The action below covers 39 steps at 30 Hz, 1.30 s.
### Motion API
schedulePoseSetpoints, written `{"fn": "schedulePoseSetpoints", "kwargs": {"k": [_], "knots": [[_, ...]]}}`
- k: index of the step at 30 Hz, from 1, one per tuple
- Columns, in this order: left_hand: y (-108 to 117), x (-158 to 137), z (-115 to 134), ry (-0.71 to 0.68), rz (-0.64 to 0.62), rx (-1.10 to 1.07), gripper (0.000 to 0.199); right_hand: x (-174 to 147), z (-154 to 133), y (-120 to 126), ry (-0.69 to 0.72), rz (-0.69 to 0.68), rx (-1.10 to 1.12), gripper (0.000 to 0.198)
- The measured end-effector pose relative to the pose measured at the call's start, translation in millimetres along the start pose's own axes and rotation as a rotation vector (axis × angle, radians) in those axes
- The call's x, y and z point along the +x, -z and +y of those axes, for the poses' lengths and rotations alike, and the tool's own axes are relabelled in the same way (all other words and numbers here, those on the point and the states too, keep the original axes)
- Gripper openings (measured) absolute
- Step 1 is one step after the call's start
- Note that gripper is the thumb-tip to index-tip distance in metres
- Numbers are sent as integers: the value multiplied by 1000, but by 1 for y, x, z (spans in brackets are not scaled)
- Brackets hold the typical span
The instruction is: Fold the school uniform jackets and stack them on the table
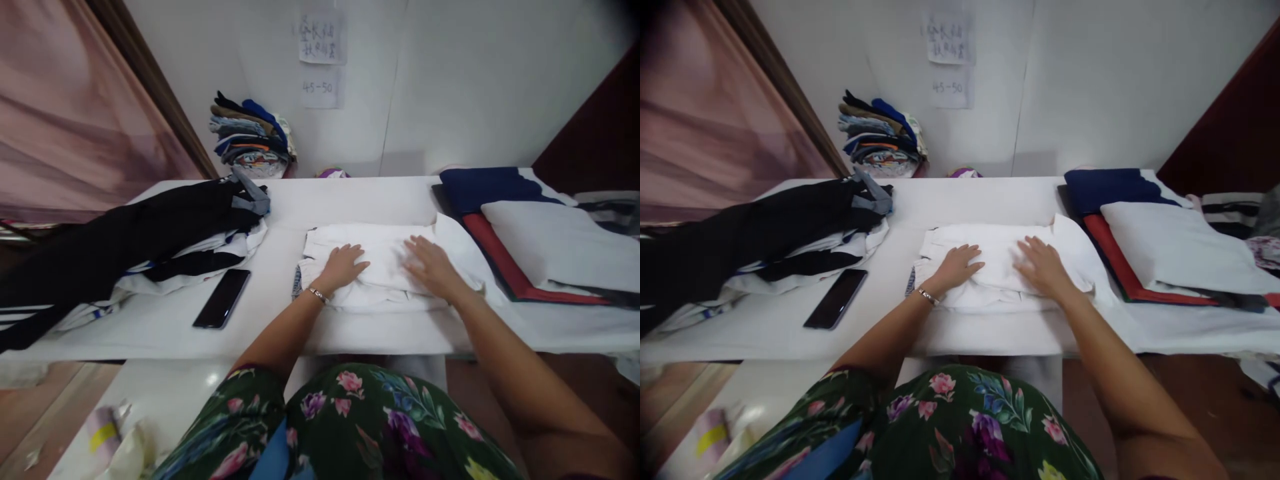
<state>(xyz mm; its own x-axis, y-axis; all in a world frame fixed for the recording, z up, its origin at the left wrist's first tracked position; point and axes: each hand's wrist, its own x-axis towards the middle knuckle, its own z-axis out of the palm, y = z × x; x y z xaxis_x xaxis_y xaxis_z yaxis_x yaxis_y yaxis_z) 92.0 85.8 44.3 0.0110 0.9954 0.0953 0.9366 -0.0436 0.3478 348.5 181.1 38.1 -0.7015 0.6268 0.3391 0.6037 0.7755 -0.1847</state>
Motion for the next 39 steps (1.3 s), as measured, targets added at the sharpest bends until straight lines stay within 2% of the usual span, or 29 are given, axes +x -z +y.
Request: {"fn": "schedulePoseSetpoints", "kwargs": {"k": [3,4,6,9,11,16,21,25,30,33,35,39], "knots": [[18,-17,-15,12,176,35,40,-5,-19,-38,61,-88,-146,50],[24,-24,-25,74,239,57,39,-8,-20,-47,74,-83,-179,49],[34,-38,-46,300,316,89,40,-13,-17,-58,96,-56,-217,49],[39,-56,-74,632,242,-18,46,-16,-10,-61,116,-26,-233,49],[37,-60,-84,711,169,-163,51,-17,-8,-61,122,-7,-234,49],[35,-51,-93,756,96,-467,67,-17,-6,-64,129,10,-236,49],[37,-37,-99,653,-21,-665,54,-18,-5,-65,135,4,-249,49],[33,-36,-106,621,16,-608,38,-20,-6,-65,147,5,-253,49],[33,-41,-117,629,29,-430,34,-20,-11,-64,159,-6,-251,49],[39,-42,-120,607,-13,-426,34,-20,-12,-64,154,-12,-249,50],[44,-39,-123,612,-5,-519,41,-20,-12,-64,153,-15,-242,50],[51,-15,-126,703,100,-740,74,-19,-13,-63,141,-22,-219,51]]}}
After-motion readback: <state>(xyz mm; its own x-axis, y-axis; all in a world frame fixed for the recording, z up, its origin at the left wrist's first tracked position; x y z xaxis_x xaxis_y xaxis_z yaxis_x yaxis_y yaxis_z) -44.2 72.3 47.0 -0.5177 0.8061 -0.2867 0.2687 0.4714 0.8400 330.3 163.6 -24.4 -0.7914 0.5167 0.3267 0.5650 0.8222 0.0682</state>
